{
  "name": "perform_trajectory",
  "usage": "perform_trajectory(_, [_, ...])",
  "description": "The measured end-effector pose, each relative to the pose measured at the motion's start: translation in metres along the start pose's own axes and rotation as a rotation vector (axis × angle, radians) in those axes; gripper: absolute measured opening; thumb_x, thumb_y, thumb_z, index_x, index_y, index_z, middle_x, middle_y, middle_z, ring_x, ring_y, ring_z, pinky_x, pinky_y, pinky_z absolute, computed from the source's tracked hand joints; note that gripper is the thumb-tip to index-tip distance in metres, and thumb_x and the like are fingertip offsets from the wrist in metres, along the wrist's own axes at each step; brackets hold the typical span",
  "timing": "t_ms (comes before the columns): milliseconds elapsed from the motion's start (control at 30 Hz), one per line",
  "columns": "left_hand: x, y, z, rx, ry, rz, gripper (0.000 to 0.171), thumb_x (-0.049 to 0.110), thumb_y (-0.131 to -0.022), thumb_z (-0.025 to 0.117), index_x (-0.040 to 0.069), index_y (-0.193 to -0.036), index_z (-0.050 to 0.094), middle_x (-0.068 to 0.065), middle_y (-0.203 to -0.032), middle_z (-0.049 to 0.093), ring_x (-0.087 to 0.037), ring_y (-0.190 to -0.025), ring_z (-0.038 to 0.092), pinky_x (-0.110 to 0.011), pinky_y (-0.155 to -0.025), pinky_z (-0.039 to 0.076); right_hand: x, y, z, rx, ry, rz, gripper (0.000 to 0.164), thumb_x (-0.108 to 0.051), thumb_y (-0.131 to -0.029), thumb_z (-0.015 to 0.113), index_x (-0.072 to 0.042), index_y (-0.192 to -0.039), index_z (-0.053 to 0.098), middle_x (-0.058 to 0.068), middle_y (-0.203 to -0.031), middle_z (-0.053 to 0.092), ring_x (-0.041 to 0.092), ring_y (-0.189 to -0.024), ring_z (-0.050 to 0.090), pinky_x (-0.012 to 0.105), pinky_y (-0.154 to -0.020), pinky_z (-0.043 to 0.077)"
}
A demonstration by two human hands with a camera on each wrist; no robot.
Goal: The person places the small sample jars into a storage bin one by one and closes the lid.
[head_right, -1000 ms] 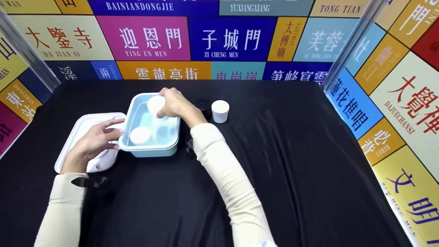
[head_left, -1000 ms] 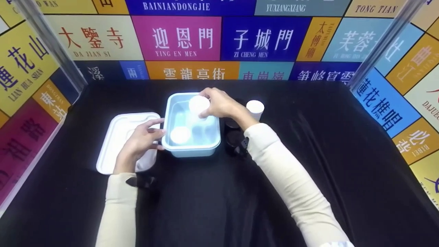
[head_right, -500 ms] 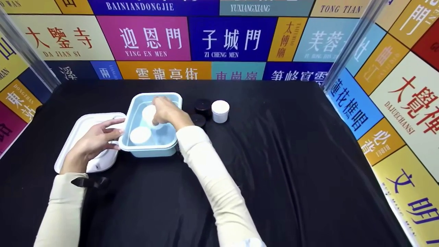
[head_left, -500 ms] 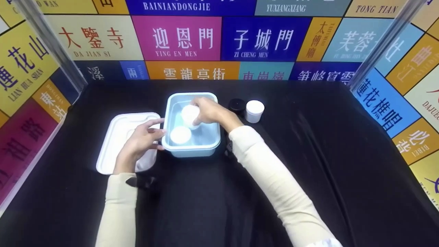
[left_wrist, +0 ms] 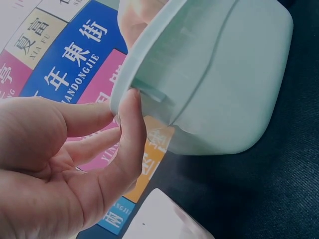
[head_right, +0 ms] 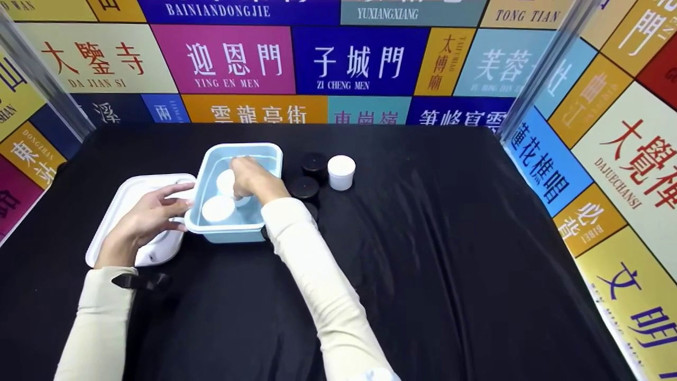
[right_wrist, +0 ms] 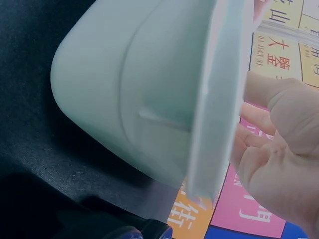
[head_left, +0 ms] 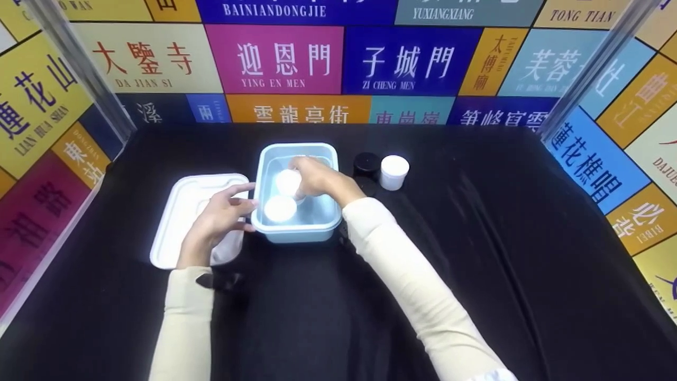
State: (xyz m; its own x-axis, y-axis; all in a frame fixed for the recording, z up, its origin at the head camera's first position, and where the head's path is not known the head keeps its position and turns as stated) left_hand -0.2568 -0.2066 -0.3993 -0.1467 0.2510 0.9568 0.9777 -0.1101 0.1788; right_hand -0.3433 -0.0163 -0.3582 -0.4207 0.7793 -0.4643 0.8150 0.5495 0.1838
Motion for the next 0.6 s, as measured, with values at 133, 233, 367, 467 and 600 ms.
perform_trajectory(133, [-0.0001, 0.0004, 0.0004, -0.003, -0.004, -0.001, 0.057, 0.008, -0.100, 0.055, 0.003, -0.153, 0.036, -0.024, -0.119, 0.061, -0.014, -0.089, 0.067, -0.025, -0.066, 0.063, -0.0003, -0.0019, 0.0046, -0.011, 0.008, -0.016, 0.071, -0.008, -0.079, 0.081, -0.002, -0.142, 0.050, 0.014, -0.145, 0.055, 0.028, -0.136, 0.049, 0.036, -0.119, 0.040])
perform_trajectory(233, [-0.0002, -0.0003, 0.0008, -0.006, -0.004, 0.000, 0.056, 0.008, -0.100, 0.054, 0.003, -0.153, 0.036, -0.025, -0.120, 0.061, -0.013, -0.089, 0.067, -0.026, -0.066, 0.063, -0.0009, -0.0018, 0.0062, -0.016, 0.015, -0.025, 0.071, -0.008, -0.080, 0.081, -0.001, -0.143, 0.049, 0.014, -0.144, 0.055, 0.028, -0.134, 0.050, 0.036, -0.119, 0.041])
perform_trajectory(367, [-0.0002, -0.0018, 0.0002, -0.011, 0.012, 0.009, 0.056, 0.006, -0.100, 0.055, 0.002, -0.153, 0.036, -0.020, -0.113, 0.061, -0.012, -0.086, 0.067, -0.025, -0.065, 0.063, -0.0032, -0.0022, 0.0070, -0.025, 0.030, -0.028, 0.072, -0.007, -0.081, 0.080, -0.001, -0.145, 0.048, 0.014, -0.146, 0.053, 0.027, -0.137, 0.048, 0.035, -0.120, 0.038])
perform_trajectory(467, [-0.0001, -0.0016, 0.0000, -0.011, 0.014, 0.011, 0.056, 0.006, -0.100, 0.054, 0.000, -0.152, 0.036, -0.019, -0.113, 0.060, -0.011, -0.084, 0.066, -0.024, -0.064, 0.062, -0.0054, -0.0029, 0.0076, -0.036, 0.050, -0.028, 0.072, -0.007, -0.081, 0.079, -0.001, -0.145, 0.047, 0.014, -0.148, 0.052, 0.027, -0.140, 0.046, 0.034, -0.122, 0.036])
perform_trajectory(600, [0.0000, -0.0013, 0.0007, -0.003, 0.001, 0.003, 0.055, 0.006, -0.100, 0.053, 0.001, -0.152, 0.036, -0.023, -0.118, 0.059, -0.011, -0.086, 0.067, -0.025, -0.065, 0.063, -0.0070, -0.0040, 0.0096, -0.051, 0.052, -0.025, 0.070, -0.004, -0.082, 0.077, -0.001, -0.146, 0.047, 0.015, -0.148, 0.052, 0.027, -0.136, 0.048, 0.035, -0.121, 0.038])
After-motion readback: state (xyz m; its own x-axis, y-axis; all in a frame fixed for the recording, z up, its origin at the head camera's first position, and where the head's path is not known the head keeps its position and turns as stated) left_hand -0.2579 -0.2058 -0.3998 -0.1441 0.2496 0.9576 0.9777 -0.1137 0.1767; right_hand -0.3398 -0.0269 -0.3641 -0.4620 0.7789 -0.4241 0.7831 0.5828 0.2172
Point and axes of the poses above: each hand's wrist, its own y-axis away from the middle knuckle, its own z-axis out of the palm, x = y × z, the point moved 3 cm from there along -y, towards the middle knuckle
